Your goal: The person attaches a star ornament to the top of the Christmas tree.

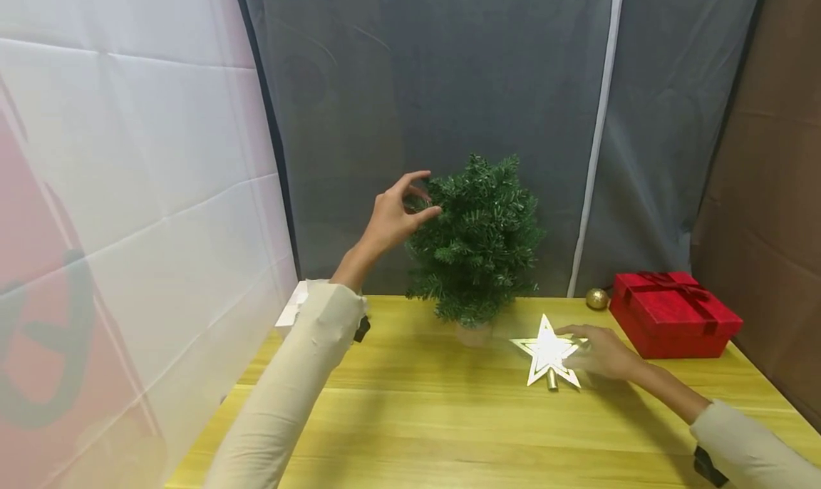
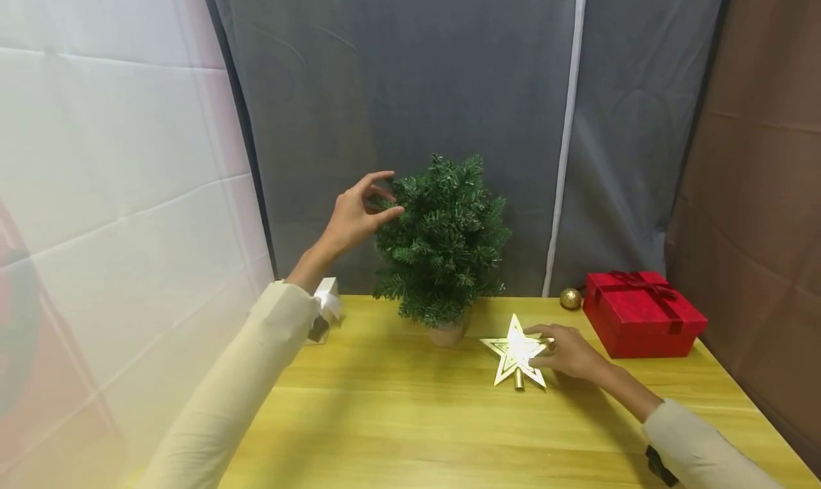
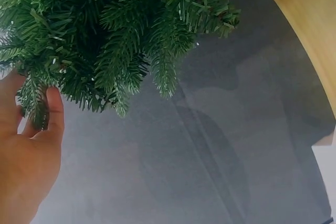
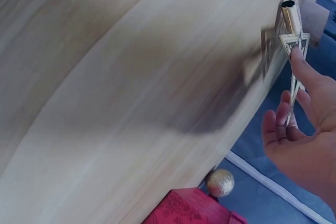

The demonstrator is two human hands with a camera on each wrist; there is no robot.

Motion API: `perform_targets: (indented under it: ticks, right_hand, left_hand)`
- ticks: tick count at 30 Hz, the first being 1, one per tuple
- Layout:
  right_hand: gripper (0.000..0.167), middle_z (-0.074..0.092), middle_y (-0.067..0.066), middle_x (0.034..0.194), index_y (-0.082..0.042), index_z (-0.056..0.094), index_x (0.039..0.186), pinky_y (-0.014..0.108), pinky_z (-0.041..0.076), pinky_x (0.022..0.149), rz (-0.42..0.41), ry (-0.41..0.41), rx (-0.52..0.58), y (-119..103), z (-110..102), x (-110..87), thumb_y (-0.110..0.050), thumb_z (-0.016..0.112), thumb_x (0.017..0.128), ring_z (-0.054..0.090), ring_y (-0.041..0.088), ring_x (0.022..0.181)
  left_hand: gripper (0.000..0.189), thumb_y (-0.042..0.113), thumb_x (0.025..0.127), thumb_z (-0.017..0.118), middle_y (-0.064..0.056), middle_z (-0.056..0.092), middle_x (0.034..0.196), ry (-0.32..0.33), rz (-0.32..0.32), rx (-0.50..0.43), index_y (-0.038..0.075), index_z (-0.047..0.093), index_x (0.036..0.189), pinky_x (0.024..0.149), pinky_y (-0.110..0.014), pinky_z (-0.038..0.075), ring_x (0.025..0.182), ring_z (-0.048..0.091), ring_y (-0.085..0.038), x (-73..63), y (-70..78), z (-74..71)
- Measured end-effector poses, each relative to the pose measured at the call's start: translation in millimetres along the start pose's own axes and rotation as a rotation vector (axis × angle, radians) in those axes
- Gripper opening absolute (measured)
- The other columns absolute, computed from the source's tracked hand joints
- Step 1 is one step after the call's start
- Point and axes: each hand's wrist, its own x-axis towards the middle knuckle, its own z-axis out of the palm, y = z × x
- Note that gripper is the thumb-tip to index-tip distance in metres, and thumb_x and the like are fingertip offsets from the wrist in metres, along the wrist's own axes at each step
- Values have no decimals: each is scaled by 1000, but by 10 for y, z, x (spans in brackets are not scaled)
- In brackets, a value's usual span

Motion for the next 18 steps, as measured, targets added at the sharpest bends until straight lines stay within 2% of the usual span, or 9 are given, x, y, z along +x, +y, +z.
perform_targets:
  ticks: [4, 7, 14, 18]
  right_hand:
    - [27, 79, 8, 95, -6, 80, 107, 29, 57, 64, -22, 40, -13, 16, -94, 14, -13, 89, 82, 71, 10, 76]
    - [21, 79, 3, 87, -8, 81, 102, 26, 56, 60, -59, 60, -29, 14, -190, 35, -11, 88, 83, 70, 4, 70]
    - [17, 79, 1, 87, -10, 83, 101, 29, 58, 62, -26, 55, -54, -23, -391, 32, -14, 86, 85, 77, 18, 76]
    - [18, 79, 0, 85, -9, 83, 102, 26, 54, 59, 9, 61, -64, -32, -485, -7, -14, 86, 86, 78, 18, 76]
  left_hand:
    - [66, 24, 93, 82, -6, 72, 112, 0, -15, -13, 22, 51, 152, 75, -37, 61, 83, 75, -22, -2, -9, -4]
    - [67, 24, 93, 82, -6, 73, 111, 4, -14, -13, 22, 52, 152, 74, -38, 61, 82, 75, -22, -4, -8, -13]
    - [66, 23, 92, 83, -8, 73, 108, 15, -8, -19, 21, 53, 151, 78, -39, 61, 83, 74, -23, -17, -17, -16]
    - [66, 23, 92, 83, -8, 74, 107, 20, -6, -31, 20, 54, 150, 80, -40, 61, 86, 74, -24, -29, -17, -4]
